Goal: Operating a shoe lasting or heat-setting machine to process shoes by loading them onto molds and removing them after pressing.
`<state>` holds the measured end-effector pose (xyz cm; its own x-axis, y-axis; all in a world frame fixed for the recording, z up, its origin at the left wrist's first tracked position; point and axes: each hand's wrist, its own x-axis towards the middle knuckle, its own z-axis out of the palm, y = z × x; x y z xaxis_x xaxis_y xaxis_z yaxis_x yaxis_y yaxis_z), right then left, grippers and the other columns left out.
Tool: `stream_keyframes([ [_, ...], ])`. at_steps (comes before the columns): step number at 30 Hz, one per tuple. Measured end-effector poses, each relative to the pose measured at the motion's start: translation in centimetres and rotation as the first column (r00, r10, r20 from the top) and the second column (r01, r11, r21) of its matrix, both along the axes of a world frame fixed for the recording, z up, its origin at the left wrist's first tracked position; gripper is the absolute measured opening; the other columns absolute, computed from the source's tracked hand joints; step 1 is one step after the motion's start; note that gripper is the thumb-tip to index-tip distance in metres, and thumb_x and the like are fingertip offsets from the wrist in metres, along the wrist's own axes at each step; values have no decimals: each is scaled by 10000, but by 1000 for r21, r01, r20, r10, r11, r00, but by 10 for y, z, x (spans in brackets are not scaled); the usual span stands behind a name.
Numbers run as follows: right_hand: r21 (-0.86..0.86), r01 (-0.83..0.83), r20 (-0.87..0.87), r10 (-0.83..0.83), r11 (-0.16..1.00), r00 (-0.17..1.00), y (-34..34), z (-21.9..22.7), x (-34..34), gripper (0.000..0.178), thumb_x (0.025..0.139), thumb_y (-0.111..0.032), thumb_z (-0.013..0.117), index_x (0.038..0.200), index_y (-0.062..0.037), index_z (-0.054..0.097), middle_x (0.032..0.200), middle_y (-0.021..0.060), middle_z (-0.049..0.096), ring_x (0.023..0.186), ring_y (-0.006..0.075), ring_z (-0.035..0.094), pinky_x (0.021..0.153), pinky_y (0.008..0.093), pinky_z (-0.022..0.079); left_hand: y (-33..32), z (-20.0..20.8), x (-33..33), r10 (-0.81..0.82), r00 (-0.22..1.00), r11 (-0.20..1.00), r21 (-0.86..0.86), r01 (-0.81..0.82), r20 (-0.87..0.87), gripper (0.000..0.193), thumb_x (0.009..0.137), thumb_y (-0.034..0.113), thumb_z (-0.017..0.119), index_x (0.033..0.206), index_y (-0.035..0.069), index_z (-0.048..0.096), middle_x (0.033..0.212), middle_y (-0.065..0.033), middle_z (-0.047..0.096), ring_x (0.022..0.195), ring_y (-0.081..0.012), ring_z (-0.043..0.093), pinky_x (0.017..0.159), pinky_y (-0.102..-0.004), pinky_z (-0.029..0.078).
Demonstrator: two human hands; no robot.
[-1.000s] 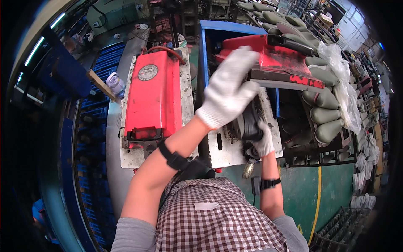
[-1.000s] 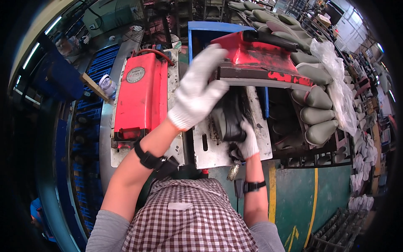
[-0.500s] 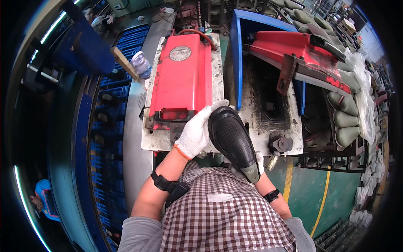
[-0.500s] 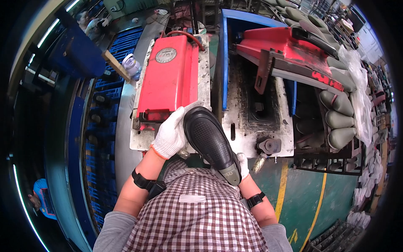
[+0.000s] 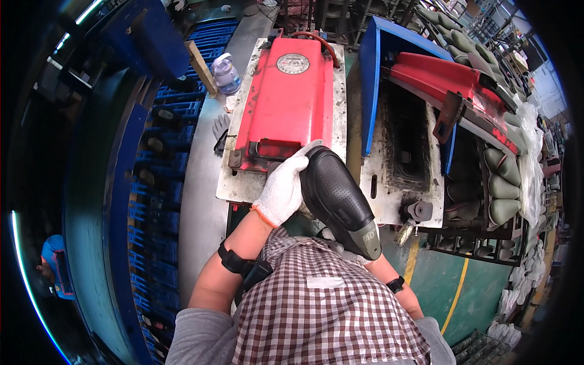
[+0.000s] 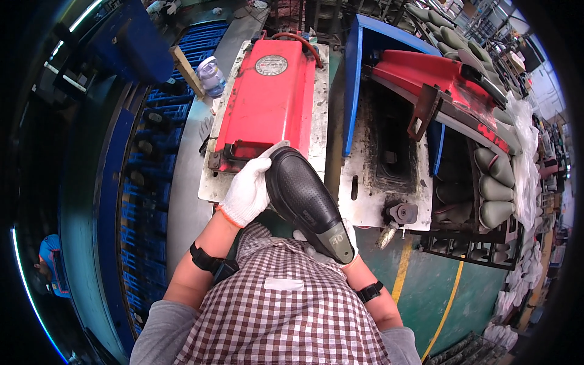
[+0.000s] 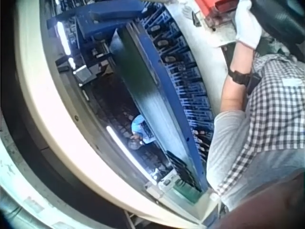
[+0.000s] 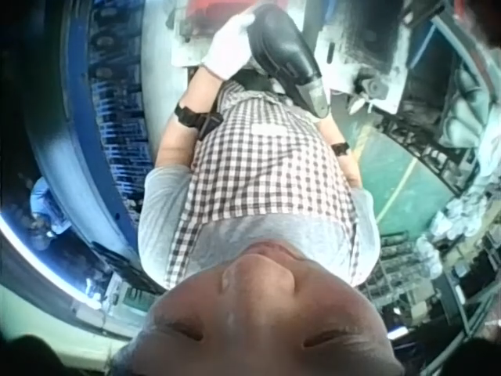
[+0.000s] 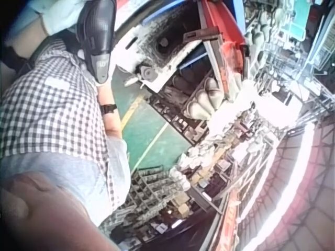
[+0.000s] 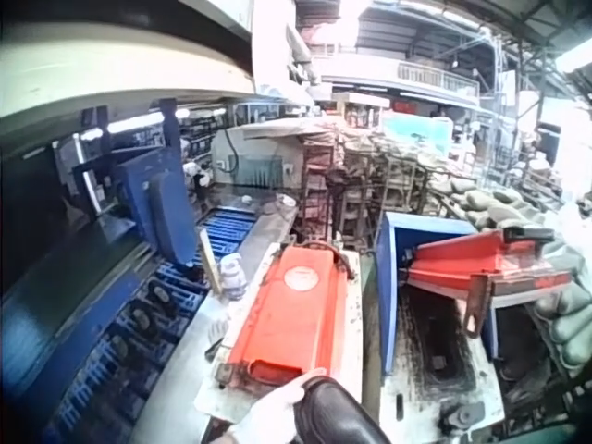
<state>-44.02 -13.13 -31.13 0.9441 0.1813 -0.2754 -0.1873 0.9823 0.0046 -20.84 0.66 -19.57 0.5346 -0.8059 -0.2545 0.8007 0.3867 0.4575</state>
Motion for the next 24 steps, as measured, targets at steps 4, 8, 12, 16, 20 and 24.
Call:
stream_keyframes([
  [4,-102,-33,68,40,994,997,4,16,-2,853,972,-618,531,1628,-102,355,1523,307,500,1185,466,668,693,436,613,9,-20,6,55,998,998,-26,-54,26,533,965,107,451,1468,-60,505,1317,-162,669,1213,-251,661,1110,-394,514],
  [8,-218,-65,-67,52,974,996,20,46,3,911,928,-607,591,1616,-56,362,1509,346,491,997,483,710,731,490,623,19,-20,8,101,995,994,32,-101,7,527,943,106,453,1433,-65,541,1274,-158,690,1156,-252,684,1069,-399,541],
  [12,-58,-72,-8,71,996,997,13,20,1,854,949,-560,594,1586,-28,395,1474,344,524,894,497,703,724,500,619,21,-19,10,89,995,995,37,-88,-39,491,956,116,455,1403,-56,566,1250,-156,703,1118,-259,699,1062,-400,545],
  [16,38,-68,-34,70,997,997,14,14,1,785,972,-525,570,1574,-47,410,1454,365,527,899,517,695,657,486,609,31,-37,14,128,986,992,26,-126,-109,483,985,167,455,1401,-48,573,1305,-186,697,1169,-276,697,1069,-411,545],
  [20,-12,-124,14,124,992,992,8,6,4,791,971,-538,567,1586,-69,398,1466,357,522,880,522,689,643,511,599,41,-35,18,95,983,995,-25,-100,-159,451,989,164,458,1366,-37,603,1278,-186,710,1149,-274,704,1071,-418,545],
  [24,-49,-115,-45,112,992,993,9,19,7,781,976,-520,556,1590,-67,390,1505,334,502,1090,537,662,844,572,601,49,-27,18,134,976,991,46,-128,-172,447,987,144,458,1371,-42,590,1293,-200,700,1160,-282,698,1078,-425,542],
])
